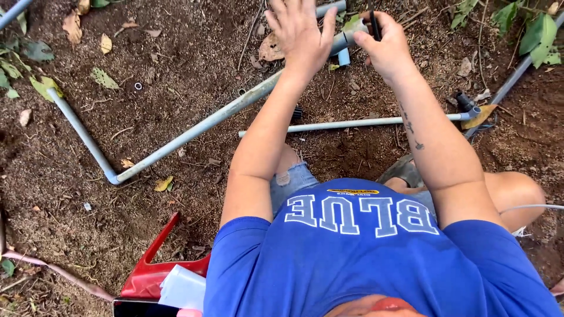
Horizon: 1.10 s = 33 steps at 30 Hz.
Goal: Cutting a PVC pipe using a bare hacksaw blade while sitting outdoors.
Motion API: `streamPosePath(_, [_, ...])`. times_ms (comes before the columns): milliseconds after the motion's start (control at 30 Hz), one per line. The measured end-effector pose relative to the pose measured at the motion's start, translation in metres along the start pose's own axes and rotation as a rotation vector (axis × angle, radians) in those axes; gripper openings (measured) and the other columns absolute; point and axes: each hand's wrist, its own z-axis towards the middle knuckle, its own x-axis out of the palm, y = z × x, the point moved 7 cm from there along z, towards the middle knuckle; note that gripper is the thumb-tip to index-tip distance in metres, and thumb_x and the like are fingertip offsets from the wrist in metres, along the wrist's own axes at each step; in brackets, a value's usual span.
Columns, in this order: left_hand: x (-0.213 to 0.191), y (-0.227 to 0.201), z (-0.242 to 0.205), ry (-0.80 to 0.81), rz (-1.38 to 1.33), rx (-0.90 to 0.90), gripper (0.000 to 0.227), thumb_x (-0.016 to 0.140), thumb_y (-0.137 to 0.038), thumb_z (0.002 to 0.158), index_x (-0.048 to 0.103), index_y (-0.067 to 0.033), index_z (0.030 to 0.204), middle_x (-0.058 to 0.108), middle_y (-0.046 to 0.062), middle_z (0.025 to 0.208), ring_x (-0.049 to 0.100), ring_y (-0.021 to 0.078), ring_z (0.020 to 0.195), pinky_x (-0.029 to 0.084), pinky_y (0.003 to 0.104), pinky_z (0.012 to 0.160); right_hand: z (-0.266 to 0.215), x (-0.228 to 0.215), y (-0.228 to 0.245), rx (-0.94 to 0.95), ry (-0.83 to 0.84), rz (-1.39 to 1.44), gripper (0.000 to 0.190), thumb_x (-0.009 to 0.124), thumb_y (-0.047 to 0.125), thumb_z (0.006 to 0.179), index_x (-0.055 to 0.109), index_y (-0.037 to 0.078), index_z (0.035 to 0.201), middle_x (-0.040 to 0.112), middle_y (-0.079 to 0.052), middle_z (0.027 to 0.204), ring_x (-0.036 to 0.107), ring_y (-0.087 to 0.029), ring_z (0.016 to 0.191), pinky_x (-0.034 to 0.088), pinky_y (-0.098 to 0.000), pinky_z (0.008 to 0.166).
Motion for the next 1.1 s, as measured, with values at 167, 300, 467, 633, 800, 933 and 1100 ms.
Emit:
streamPosePath(167, [0.000,-0.006,0.005,-0.114,-0.412,0.199,0.034,0.045,-0.025,0.107,0.070,-0.0287,0.129,0.076,-0.007,0.104,0.081,0.0127,0.094,0.018,0.064,0.131,-0.008,0.000,0.017,0.017,0.016,-0.047,0.029,0.065,0.018,0.108,0.058,0.016,0.137,0.066,-0.005,0.131,0.064,-0.014,0.098,0.056,-0.0240,0.065])
streamPosePath(300, [0.020,0.007,0.003,-0.027,-0.132,0.125,0.078,0.061,-0.001,0.093,0.044,-0.0321,0.163,0.003,0.017,0.181,-0.008,0.0413,0.170,0.001,0.068,0.141,-0.009,0.000,0.018,0.069,0.022,-0.065,0.033,0.064,0.019,0.108,0.057,0.016,0.140,0.067,-0.004,0.132,0.064,-0.012,0.096,0.055,-0.0234,0.068])
streamPosePath(467, [0.010,-0.004,0.000,0.089,-0.263,0.126,0.044,0.063,-0.040,0.108,0.059,-0.0292,0.150,0.018,0.007,0.176,0.001,0.0327,0.166,0.003,0.070,0.135,-0.005,0.002,0.015,0.038,0.019,-0.018,0.034,0.067,0.021,0.107,0.057,0.015,0.140,0.068,-0.005,0.129,0.059,-0.010,0.088,0.052,-0.0234,0.062])
streamPosePath(633, [0.003,-0.016,-0.007,0.213,-0.270,0.101,0.045,0.055,-0.046,0.107,0.061,-0.0250,0.146,0.027,0.012,0.173,0.016,0.0378,0.164,0.009,0.074,0.129,0.009,0.001,0.012,-0.048,-0.037,0.033,0.035,0.071,0.019,0.105,0.058,0.015,0.137,0.063,-0.005,0.124,0.060,-0.008,0.083,0.050,-0.0206,0.055])
streamPosePath(800, [-0.003,-0.028,-0.010,0.274,-0.109,0.260,0.055,0.069,-0.044,0.097,0.055,-0.0183,0.145,0.078,0.000,0.126,0.071,0.0227,0.118,0.044,0.054,0.111,0.021,0.000,0.022,-0.183,-0.065,0.022,0.018,0.069,0.014,0.109,0.059,0.011,0.123,0.061,0.000,0.108,0.060,-0.007,0.081,0.053,-0.0165,0.052])
streamPosePath(933, [0.006,-0.020,-0.002,0.341,-0.190,0.182,0.035,0.070,-0.017,0.093,0.062,-0.0178,0.127,0.077,0.005,0.108,0.075,0.0240,0.093,0.065,0.046,0.079,0.010,-0.007,0.021,-0.127,-0.063,0.012,0.009,0.068,0.016,0.109,0.068,0.012,0.117,0.059,0.001,0.097,0.056,-0.008,0.063,0.056,-0.0191,0.046])
streamPosePath(1100, [0.022,-0.004,0.007,0.228,-0.222,0.104,0.022,0.074,-0.029,0.085,0.067,-0.0141,0.100,0.077,0.009,0.093,0.072,0.0329,0.084,0.059,0.051,0.075,-0.062,-0.009,0.032,-0.192,-0.008,-0.368,0.037,0.037,0.010,0.120,0.050,-0.004,0.151,0.072,-0.007,0.090,0.063,-0.014,0.060,0.055,-0.0262,0.047])
